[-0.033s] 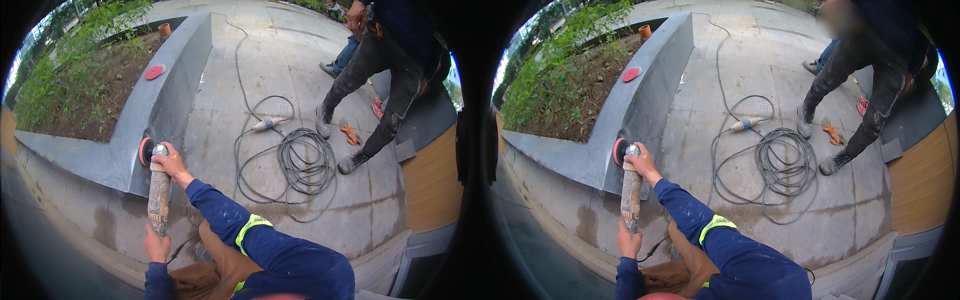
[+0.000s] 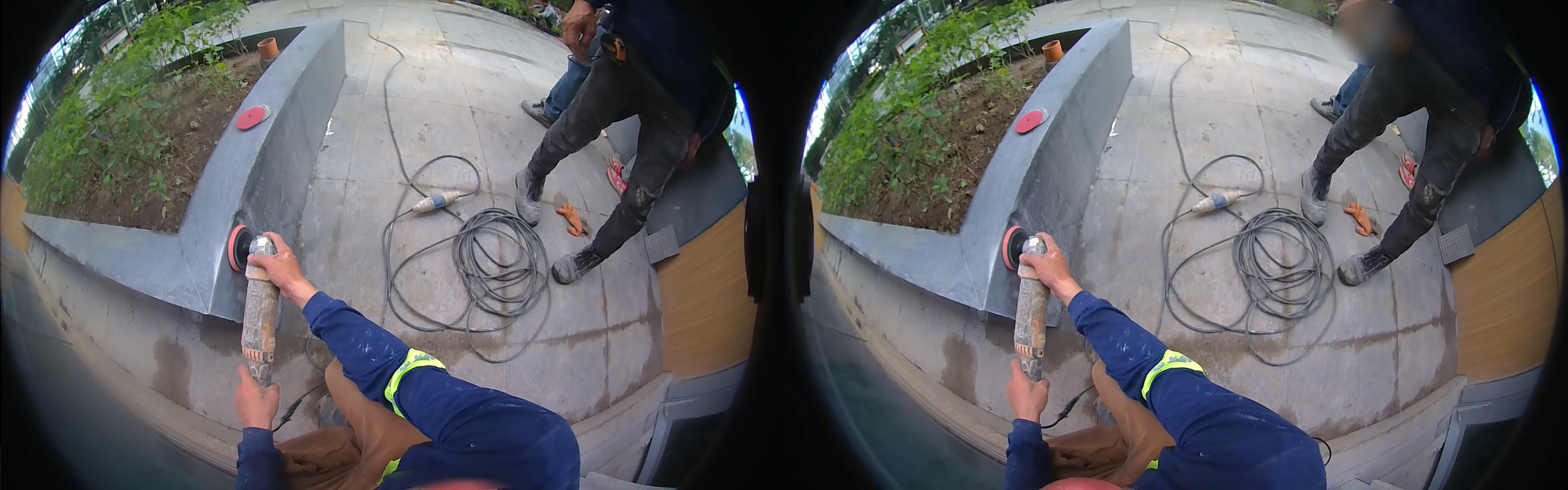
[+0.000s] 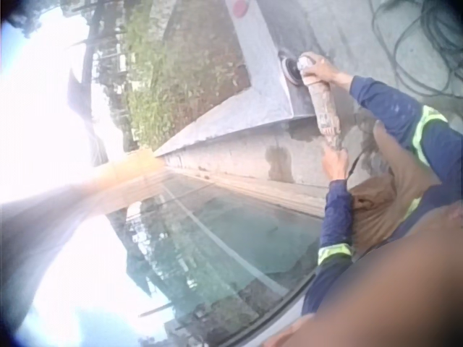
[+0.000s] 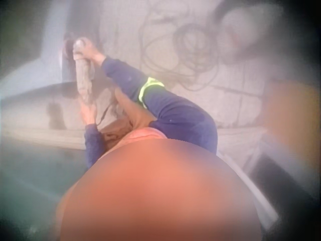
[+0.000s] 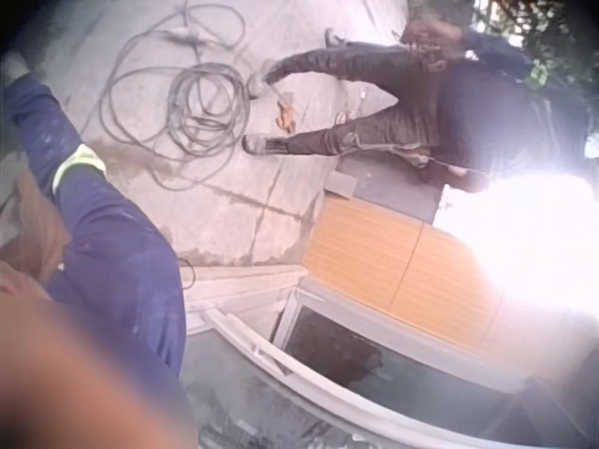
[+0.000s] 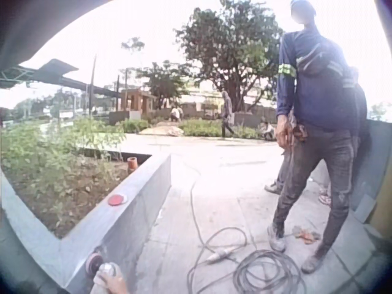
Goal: The person uses an angle grinder to smooth the surface of a concrete planter edge. They hold the tool with both hands and move it along the corner and flat surfaces of the structure.
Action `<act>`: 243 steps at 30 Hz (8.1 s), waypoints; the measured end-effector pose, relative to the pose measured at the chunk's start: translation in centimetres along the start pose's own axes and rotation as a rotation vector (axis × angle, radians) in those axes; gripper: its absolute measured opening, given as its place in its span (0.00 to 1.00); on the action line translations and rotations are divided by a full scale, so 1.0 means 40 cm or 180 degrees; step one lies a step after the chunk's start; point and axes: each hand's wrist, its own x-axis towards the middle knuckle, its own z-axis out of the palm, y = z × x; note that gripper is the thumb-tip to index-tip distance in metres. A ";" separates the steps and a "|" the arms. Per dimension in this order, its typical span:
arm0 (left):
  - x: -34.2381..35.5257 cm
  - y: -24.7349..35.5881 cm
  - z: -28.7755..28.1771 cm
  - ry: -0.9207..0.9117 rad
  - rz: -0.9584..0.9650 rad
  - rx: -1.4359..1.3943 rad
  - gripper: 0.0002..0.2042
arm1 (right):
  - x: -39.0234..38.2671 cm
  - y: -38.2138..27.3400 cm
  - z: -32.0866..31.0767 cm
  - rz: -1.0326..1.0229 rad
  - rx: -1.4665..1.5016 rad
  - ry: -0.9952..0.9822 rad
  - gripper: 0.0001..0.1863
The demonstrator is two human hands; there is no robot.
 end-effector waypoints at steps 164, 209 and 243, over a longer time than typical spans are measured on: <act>-0.022 -0.014 -0.002 -0.0289 -0.0154 -0.0142 0.31 | -0.020 0.036 -0.003 0.0161 -0.0358 0.0085 0.34; -0.027 -0.008 0.020 -0.0131 -0.0219 0.0029 0.34 | -0.005 0.063 -0.004 -0.0126 -0.0435 -0.0066 0.36; -0.022 -0.023 0.066 0.0251 0.0016 -0.0284 0.33 | -0.006 -0.017 0.003 -0.0229 -0.0377 -0.0210 0.37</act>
